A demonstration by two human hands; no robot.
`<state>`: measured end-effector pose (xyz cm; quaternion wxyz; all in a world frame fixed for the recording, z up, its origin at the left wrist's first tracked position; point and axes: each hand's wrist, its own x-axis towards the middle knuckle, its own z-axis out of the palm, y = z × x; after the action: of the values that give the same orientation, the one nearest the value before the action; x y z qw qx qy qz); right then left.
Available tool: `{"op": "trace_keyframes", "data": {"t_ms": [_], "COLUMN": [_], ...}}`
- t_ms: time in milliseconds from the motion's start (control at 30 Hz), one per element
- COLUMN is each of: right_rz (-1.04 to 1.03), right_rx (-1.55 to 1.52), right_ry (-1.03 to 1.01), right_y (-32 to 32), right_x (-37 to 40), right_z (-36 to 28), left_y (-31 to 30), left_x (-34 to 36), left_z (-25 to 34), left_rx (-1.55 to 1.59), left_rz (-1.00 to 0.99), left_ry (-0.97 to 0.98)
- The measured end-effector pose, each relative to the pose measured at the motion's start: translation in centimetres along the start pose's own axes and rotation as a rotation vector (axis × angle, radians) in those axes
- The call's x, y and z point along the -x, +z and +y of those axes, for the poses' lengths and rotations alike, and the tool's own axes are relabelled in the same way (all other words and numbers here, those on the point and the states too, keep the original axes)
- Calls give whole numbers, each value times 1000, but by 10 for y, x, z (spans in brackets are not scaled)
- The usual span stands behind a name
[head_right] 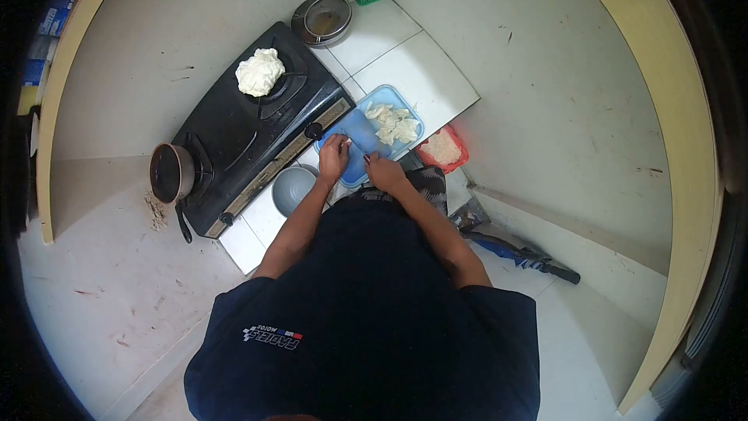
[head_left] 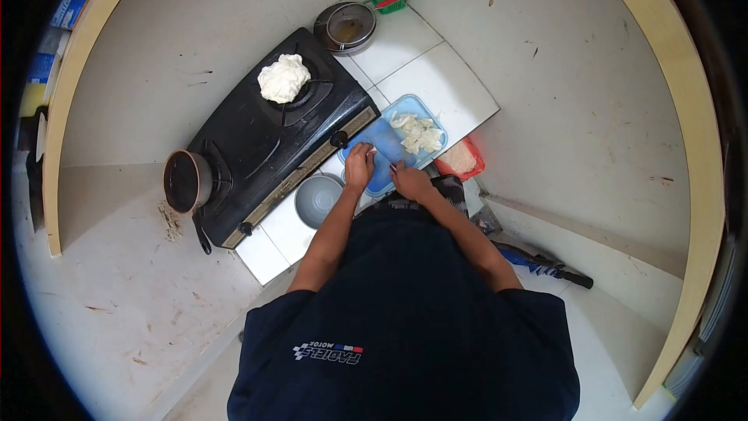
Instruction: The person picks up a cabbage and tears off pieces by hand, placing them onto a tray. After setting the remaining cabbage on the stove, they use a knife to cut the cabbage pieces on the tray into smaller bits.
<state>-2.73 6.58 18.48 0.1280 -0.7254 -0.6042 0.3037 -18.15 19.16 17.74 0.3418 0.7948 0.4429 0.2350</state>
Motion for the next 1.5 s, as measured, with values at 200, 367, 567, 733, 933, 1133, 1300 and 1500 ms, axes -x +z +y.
{"op": "trace_keyframes", "data": {"t_ms": [200, 367, 567, 733, 933, 1133, 1300, 1500], "right_rz": [72, 27, 22, 26, -1, 34, 30, 28], "right_rx": [-2, -22, 15, 42, 55, 10, 12, 41], "right_ry": [-47, -17, -55, -21, 5, 26, -46, -32], "right_y": [-2, -6, -2, 10, 1, 3, 2, 2], "right_x": [15, 18, 13, -6, 11, 14, 15, 2], "right_z": [14, 11, 9, 5, 12, 15, 12, 2], "left_y": [-2, -4, -3, -1, -3, -2, 0, -2], "left_x": [-2, -3, -4, -2, 1, 2, 0, -1], "left_z": [-4, -1, -4, -4, -3, -1, -2, 0], "left_rx": [66, 69, 29, 32, 85, 76, 62, 43], "left_rz": [-3, -3, -26, -5, 5, 25, 31, 27], "left_ry": [-46, 0, 11, 5, -32, -39, -16, 21]}}
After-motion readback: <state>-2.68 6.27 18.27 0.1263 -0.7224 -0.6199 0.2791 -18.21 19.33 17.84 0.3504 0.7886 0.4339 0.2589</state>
